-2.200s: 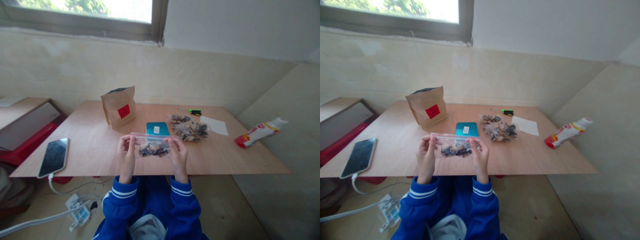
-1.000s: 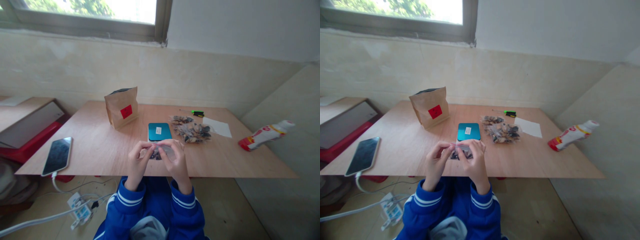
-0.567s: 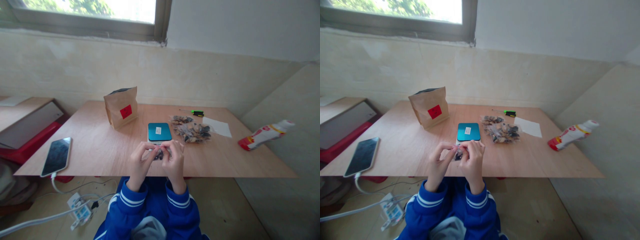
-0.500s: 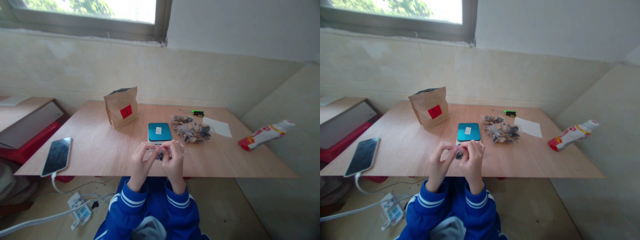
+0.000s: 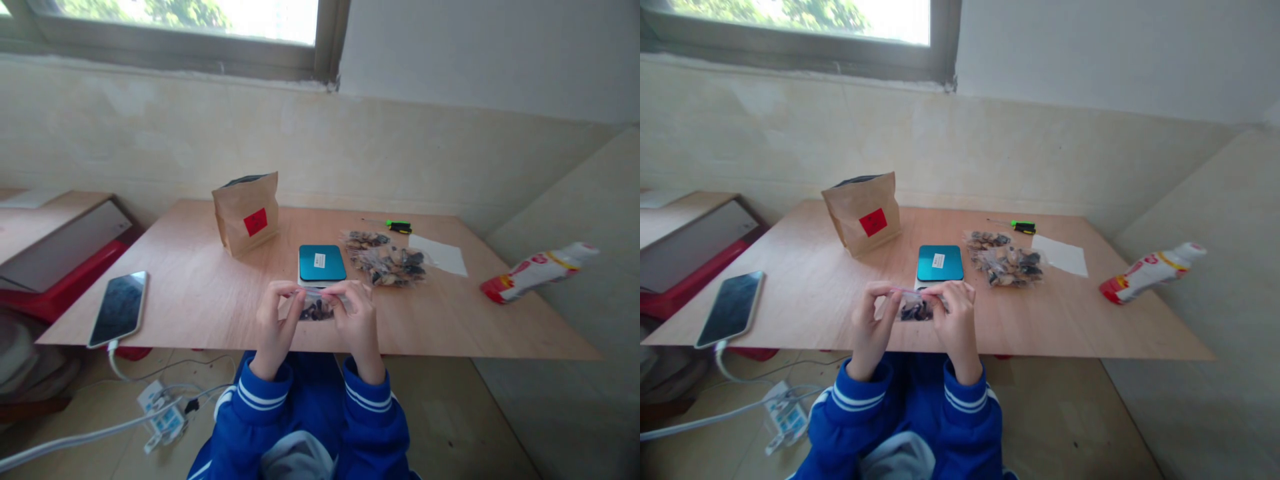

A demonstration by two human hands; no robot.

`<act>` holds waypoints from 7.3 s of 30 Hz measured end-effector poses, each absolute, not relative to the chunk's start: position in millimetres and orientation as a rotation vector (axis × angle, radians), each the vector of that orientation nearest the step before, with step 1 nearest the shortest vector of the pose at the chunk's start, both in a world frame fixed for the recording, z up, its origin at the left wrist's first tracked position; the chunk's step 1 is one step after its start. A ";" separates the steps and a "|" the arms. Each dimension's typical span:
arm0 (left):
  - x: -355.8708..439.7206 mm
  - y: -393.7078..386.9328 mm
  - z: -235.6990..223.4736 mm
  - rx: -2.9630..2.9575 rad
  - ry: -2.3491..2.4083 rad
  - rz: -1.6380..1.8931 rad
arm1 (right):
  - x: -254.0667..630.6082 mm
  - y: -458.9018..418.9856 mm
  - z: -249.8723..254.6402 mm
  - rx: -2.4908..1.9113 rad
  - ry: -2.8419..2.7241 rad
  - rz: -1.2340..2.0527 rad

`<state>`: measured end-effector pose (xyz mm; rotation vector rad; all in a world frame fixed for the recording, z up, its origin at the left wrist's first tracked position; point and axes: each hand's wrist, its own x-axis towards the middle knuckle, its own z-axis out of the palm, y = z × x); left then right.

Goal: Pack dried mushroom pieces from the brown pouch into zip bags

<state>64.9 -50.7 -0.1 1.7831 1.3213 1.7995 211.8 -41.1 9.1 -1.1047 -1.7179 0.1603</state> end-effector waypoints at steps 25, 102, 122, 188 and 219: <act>38.4 -47.5 -7.5 1.407 1.291 1.632 | 236.1 -40.1 6.2 -1.075 -1.752 0.313; 48.9 -47.2 -5.2 1.725 1.272 1.529 | 210.0 -55.0 24.8 -1.211 -1.832 0.352; 55.2 -47.0 -3.0 1.877 1.234 1.543 | 193.7 -49.3 11.4 -1.289 -1.729 0.125; 41.5 -44.3 -14.1 1.347 1.281 1.695 | 211.5 -32.8 -12.7 -0.933 -1.260 0.823; 44.4 -46.6 -9.8 1.281 1.233 1.561 | 203.2 -33.9 -5.2 -0.957 -1.236 0.928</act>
